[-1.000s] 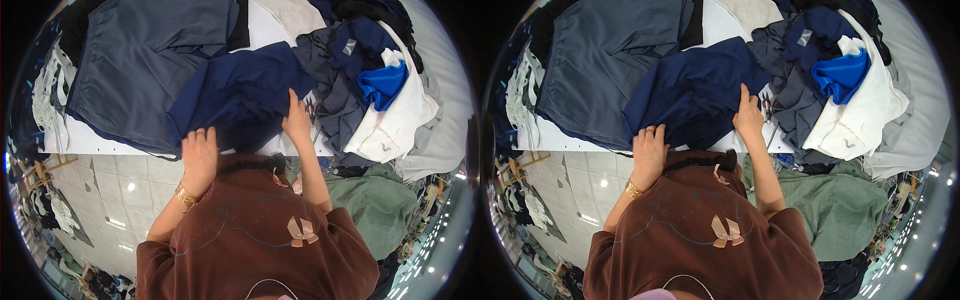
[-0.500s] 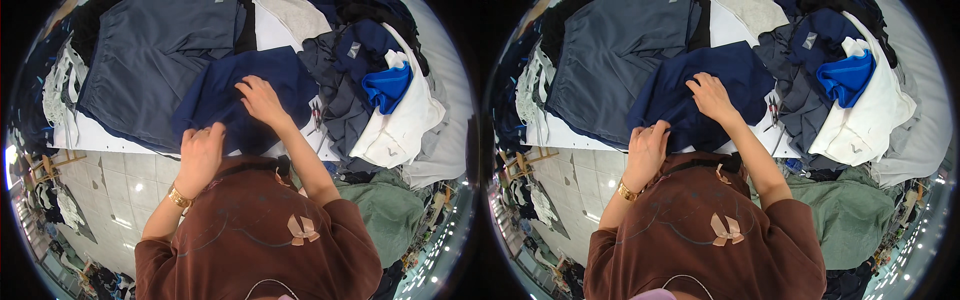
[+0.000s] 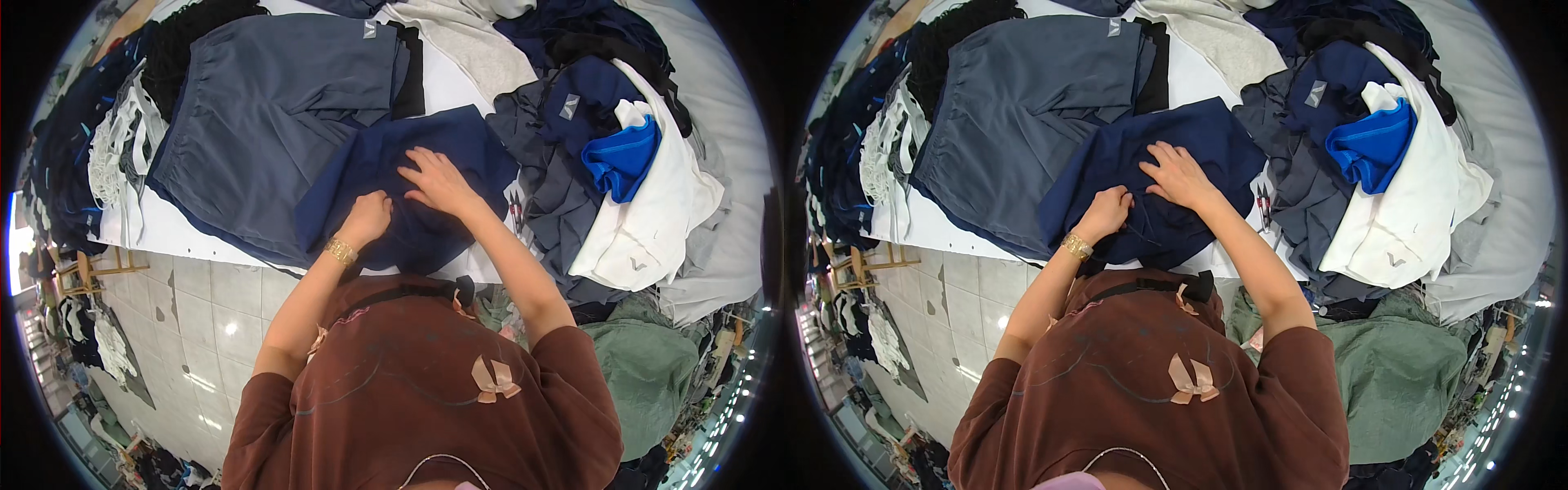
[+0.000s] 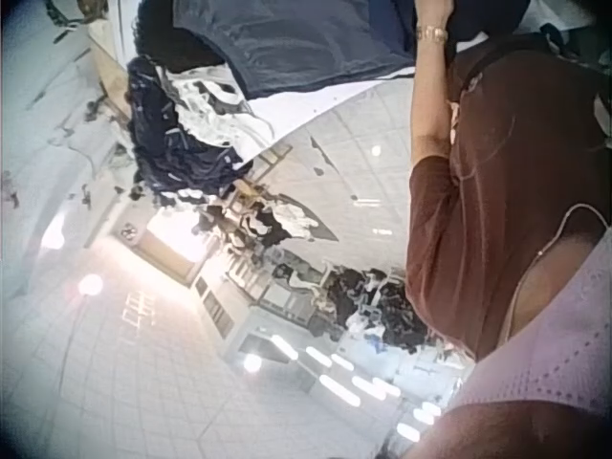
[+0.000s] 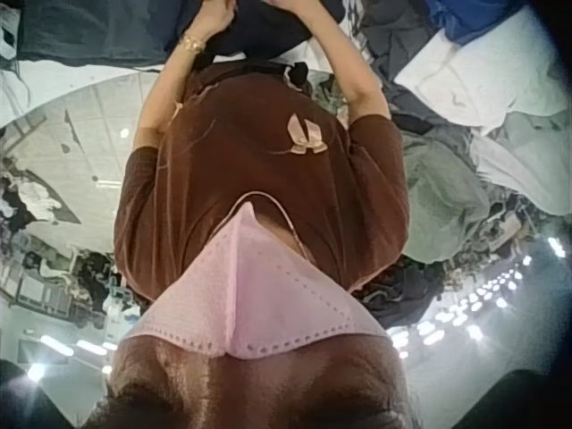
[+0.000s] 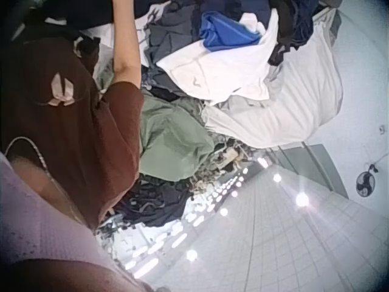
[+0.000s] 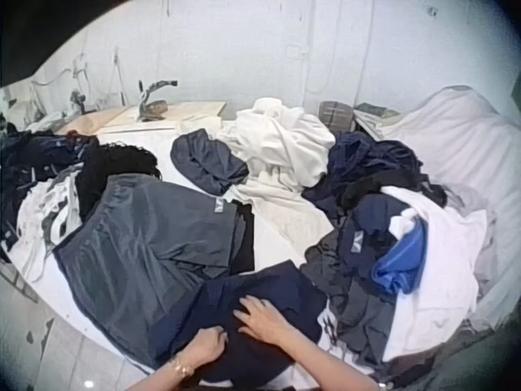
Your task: Inspecting and sorting various garments on a large work table in a textile environment.
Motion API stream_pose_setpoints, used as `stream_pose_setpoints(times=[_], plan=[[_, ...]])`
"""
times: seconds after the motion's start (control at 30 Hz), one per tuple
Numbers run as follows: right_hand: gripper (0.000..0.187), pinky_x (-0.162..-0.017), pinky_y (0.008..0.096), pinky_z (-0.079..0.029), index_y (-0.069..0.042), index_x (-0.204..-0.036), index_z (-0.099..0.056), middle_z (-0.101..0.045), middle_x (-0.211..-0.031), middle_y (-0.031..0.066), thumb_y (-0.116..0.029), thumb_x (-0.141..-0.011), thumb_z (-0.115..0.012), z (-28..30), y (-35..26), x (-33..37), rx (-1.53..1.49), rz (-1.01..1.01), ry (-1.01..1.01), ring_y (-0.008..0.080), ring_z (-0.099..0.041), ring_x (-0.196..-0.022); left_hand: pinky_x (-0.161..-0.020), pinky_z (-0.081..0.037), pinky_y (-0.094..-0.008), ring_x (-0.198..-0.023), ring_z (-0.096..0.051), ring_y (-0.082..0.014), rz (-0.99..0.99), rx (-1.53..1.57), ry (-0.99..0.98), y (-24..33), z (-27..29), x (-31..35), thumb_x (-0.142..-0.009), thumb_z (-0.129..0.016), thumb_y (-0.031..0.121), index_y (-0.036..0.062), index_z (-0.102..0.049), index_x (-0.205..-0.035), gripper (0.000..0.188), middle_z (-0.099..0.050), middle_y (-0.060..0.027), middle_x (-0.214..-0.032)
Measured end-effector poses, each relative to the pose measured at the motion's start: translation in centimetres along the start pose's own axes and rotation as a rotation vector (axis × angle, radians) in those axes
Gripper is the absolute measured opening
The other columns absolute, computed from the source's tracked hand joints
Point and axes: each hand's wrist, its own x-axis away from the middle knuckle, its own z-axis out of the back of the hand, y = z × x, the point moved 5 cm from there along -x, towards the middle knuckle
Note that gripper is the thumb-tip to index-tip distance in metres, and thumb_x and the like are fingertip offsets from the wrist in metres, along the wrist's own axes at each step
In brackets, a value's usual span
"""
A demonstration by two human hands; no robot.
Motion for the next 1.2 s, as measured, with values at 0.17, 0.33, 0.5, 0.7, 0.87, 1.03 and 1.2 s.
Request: stream_pose_setpoints(times=[0.17,0.33,0.5,0.7,0.87,1.03,1.2], plan=[[0.025,-0.071,0.0337,-0.048,-0.002,-0.099,-0.061,-0.062,-0.1,0.0168,-0.019,-0.082,-0.064,0.0,2.9,-1.1,-0.274,-0.222,-0.036,0.0313,-0.06,-0.085,-0.066,-0.052,-0.048,-0.073,-0.063,-0.0419,-0.187,-0.356,0.077,2.8,-0.1,2.6,-0.093,-0.047,0.018,0.0007,-0.054,-0.099,0.02,-0.063,-0.0236,-0.083],[0.024,-0.06,0.0347,-0.043,0.001,-0.09,-0.057,-0.058,-0.074,0.021,-0.023,-0.088,-0.059,5.3,4.1,-6.3,-0.631,-0.536,0.033,0.0339,-0.056,-0.065,-0.078,-0.049,-0.0494,-0.095,-0.056,-0.0455,-0.196,-0.152,0.074,4.9,2.2,2.7,-0.095,-0.045,0.018,0.0026,-0.041,-0.12,0.03,-0.056,-0.029,-0.103],[0.026,-0.06,0.0365,-0.045,-0.001,-0.092,-0.06,-0.06,-0.074,0.0204,-0.026,-0.087,-0.06,6.3,5.8,-8.6,-0.493,-0.459,0.025,0.0342,-0.059,-0.067,-0.077,-0.049,-0.0507,-0.089,-0.059,-0.0457,-0.215,-0.164,0.38,5.5,9.9,1.0,-0.088,-0.052,0.007,0.0044,-0.045,-0.127,0.039,-0.059,-0.0291,-0.097],[0.027,-0.067,0.0386,-0.048,-0.002,-0.093,-0.064,-0.064,-0.08,0.0198,-0.028,-0.087,-0.061,4.1,7.8,-10.9,-0.448,-0.418,-0.072,0.0372,-0.062,-0.076,-0.083,-0.049,-0.0426,-0.09,-0.063,-0.0386,-0.073,-0.1,0.188,4.0,14.0,-1.7,-0.085,-0.057,0.007,0.0008,-0.054,-0.12,0.036,-0.065,-0.0243,-0.093],[0.03,-0.074,0.0402,-0.049,-0.004,-0.097,-0.065,-0.067,-0.088,0.0181,-0.031,-0.085,-0.063,2.1,9.8,-11.8,-0.466,-0.423,-0.153,0.0353,-0.063,-0.084,-0.082,-0.05,-0.0382,-0.09,-0.065,-0.0323,-0.05,-0.131,0.016,3.2,13.5,-3.7,-0.083,-0.064,0.018,0.0017,-0.053,-0.124,0.046,-0.068,-0.0186,-0.091],[0.028,-0.071,0.0385,-0.049,-0.003,-0.093,-0.064,-0.068,-0.086,0.0152,-0.026,-0.078,-0.071,1.3,11.4,-11.7,-0.489,-0.406,0.006,0.0309,-0.064,-0.08,-0.084,-0.049,-0.0386,-0.093,-0.064,-0.034,-0.048,-0.069,0.169,3.0,13.5,-5.0,-0.081,-0.067,0.028,0.003,-0.049,-0.128,0.056,-0.066,-0.0203,-0.095],[0.028,-0.085,0.0391,-0.049,-0.006,-0.094,-0.065,-0.065,-0.102,0.016,-0.023,-0.074,-0.073,-0.7,13.4,-11.1,-0.368,-0.55,-0.301,0.0329,-0.061,-0.099,-0.087,-0.048,-0.0399,-0.097,-0.063,-0.0356,0.019,-0.079,0.264,1.9,14.2,-6.4,-0.082,-0.066,0.029,0.0034,-0.048,-0.13,0.057,-0.065,-0.0231,-0.098]])
